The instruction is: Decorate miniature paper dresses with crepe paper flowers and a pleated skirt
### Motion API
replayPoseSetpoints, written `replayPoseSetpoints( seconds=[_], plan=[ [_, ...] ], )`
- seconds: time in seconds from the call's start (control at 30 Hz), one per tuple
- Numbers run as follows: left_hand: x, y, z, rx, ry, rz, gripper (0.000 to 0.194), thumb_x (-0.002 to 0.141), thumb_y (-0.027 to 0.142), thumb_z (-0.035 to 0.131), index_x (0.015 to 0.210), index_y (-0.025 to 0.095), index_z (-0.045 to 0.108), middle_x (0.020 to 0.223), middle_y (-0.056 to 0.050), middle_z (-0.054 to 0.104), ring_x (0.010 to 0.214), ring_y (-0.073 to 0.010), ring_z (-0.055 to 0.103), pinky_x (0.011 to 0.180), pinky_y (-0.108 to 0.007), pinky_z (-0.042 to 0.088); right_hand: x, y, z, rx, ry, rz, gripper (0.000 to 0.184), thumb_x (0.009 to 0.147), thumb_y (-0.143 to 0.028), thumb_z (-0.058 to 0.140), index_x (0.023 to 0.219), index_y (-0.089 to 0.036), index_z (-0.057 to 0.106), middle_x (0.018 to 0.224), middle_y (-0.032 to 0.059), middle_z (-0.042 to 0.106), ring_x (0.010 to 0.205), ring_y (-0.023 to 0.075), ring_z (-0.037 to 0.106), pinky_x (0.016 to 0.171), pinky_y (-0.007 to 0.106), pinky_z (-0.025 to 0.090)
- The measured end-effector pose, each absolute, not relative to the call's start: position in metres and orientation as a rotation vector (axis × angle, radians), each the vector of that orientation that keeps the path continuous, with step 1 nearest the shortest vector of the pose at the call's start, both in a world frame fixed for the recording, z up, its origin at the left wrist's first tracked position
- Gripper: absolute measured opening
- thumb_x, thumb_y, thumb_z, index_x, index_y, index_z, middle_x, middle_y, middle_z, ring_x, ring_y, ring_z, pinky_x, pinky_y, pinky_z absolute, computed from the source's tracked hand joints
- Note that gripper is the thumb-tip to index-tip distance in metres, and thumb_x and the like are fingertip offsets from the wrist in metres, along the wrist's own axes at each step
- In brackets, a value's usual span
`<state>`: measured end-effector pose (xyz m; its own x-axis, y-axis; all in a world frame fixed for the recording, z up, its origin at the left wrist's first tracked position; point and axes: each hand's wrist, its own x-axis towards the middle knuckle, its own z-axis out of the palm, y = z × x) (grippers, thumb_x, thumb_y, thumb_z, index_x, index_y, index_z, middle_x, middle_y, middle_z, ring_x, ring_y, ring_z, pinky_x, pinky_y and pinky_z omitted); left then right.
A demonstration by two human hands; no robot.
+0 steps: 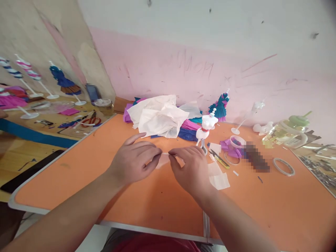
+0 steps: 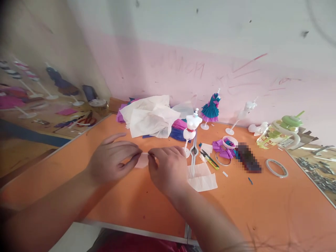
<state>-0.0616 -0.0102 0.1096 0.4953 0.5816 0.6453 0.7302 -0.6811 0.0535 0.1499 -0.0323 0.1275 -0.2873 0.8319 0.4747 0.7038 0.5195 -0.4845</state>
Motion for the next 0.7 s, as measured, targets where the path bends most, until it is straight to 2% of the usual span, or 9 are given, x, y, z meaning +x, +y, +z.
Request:
replayPoseSetpoints(
  seconds=[0.07, 0.13, 0.23, 0.33, 0.43, 0.53, 0.6, 0.7],
  plan=[
    [-0.052, -0.004, 0.121, -2.566, -1.306, -1.141, 0.021, 0.084, 0.030, 0.066, 0.103, 0.024, 0.066, 0.095, 0.000, 0.075, 0.090, -0.0193, 0.070, 0.110, -0.043, 0.040, 0.156, -0.025, 0.136, -1.285, -1.997, 0.266, 0.016, 0.091, -0.023, 0.056, 0.088, -0.026, 0.071, 0.084, -0.0023, 0.075, 0.079, 0.0166, 0.065, 0.085, 0.034, 0.040],
    [-0.045, 0.001, 0.128, -2.640, -1.559, -1.307, 0.034, 0.081, 0.040, 0.071, 0.111, 0.026, 0.066, 0.103, -0.001, 0.074, 0.097, -0.0211, 0.069, 0.098, -0.037, 0.050, 0.163, -0.021, 0.144, -1.327, -1.935, 0.304, 0.015, 0.090, -0.023, 0.057, 0.087, -0.027, 0.071, 0.083, -0.0037, 0.075, 0.077, 0.0163, 0.065, 0.081, 0.033, 0.041],
    [-0.036, 0.006, 0.127, -2.676, -1.873, -1.469, 0.026, 0.082, 0.046, 0.068, 0.098, 0.025, 0.071, 0.100, -0.001, 0.074, 0.096, -0.0214, 0.069, 0.082, -0.029, 0.055, 0.169, -0.019, 0.147, -1.371, -1.873, 0.348, 0.015, 0.089, -0.024, 0.056, 0.085, -0.027, 0.069, 0.085, -0.0047, 0.074, 0.077, 0.0160, 0.064, 0.078, 0.032, 0.042],
    [-0.032, 0.009, 0.115, -2.619, -1.963, -1.579, 0.024, 0.083, 0.045, 0.066, 0.083, 0.022, 0.071, 0.090, -0.001, 0.074, 0.088, -0.0205, 0.070, 0.079, -0.027, 0.055, 0.170, -0.018, 0.140, -1.374, -1.878, 0.393, 0.012, 0.088, -0.027, 0.058, 0.093, -0.028, 0.070, 0.088, -0.0036, 0.074, 0.083, 0.0175, 0.065, 0.079, 0.032, 0.043],
    [-0.033, 0.011, 0.099, -2.422, -1.964, -1.672, 0.021, 0.081, 0.042, 0.068, 0.082, 0.021, 0.071, 0.088, -0.002, 0.074, 0.087, -0.0205, 0.070, 0.079, -0.027, 0.056, 0.168, -0.011, 0.129, -1.357, -1.913, 0.365, 0.024, 0.084, -0.034, 0.066, 0.106, -0.027, 0.069, 0.091, -0.0012, 0.075, 0.089, 0.0204, 0.066, 0.085, 0.035, 0.043],
    [-0.036, 0.010, 0.087, -2.293, -1.894, -1.708, 0.016, 0.083, 0.036, 0.067, 0.083, 0.021, 0.071, 0.085, -0.001, 0.074, 0.083, -0.0185, 0.070, 0.078, -0.026, 0.056, 0.168, -0.001, 0.122, -1.354, -1.963, 0.278, 0.009, 0.087, -0.028, 0.062, 0.088, -0.026, 0.071, 0.082, -0.0016, 0.074, 0.082, 0.0183, 0.066, 0.085, 0.035, 0.042],
    [-0.036, 0.009, 0.082, -2.277, -1.827, -1.688, 0.014, 0.084, 0.033, 0.065, 0.082, 0.021, 0.072, 0.083, 0.000, 0.074, 0.079, -0.0169, 0.070, 0.076, -0.024, 0.055, 0.168, 0.004, 0.121, -1.370, -1.988, 0.257, 0.016, 0.090, -0.025, 0.058, 0.078, -0.025, 0.070, 0.074, -0.0020, 0.072, 0.075, 0.0166, 0.065, 0.082, 0.034, 0.042],
    [-0.037, 0.011, 0.079, -2.264, -1.756, -1.604, 0.012, 0.084, 0.030, 0.063, 0.081, 0.021, 0.072, 0.081, 0.000, 0.074, 0.075, -0.0150, 0.069, 0.070, -0.021, 0.055, 0.170, 0.006, 0.121, -1.386, -2.000, 0.240, 0.012, 0.089, -0.027, 0.059, 0.083, -0.025, 0.070, 0.075, -0.0009, 0.071, 0.075, 0.0172, 0.064, 0.080, 0.033, 0.044]
  ],
)
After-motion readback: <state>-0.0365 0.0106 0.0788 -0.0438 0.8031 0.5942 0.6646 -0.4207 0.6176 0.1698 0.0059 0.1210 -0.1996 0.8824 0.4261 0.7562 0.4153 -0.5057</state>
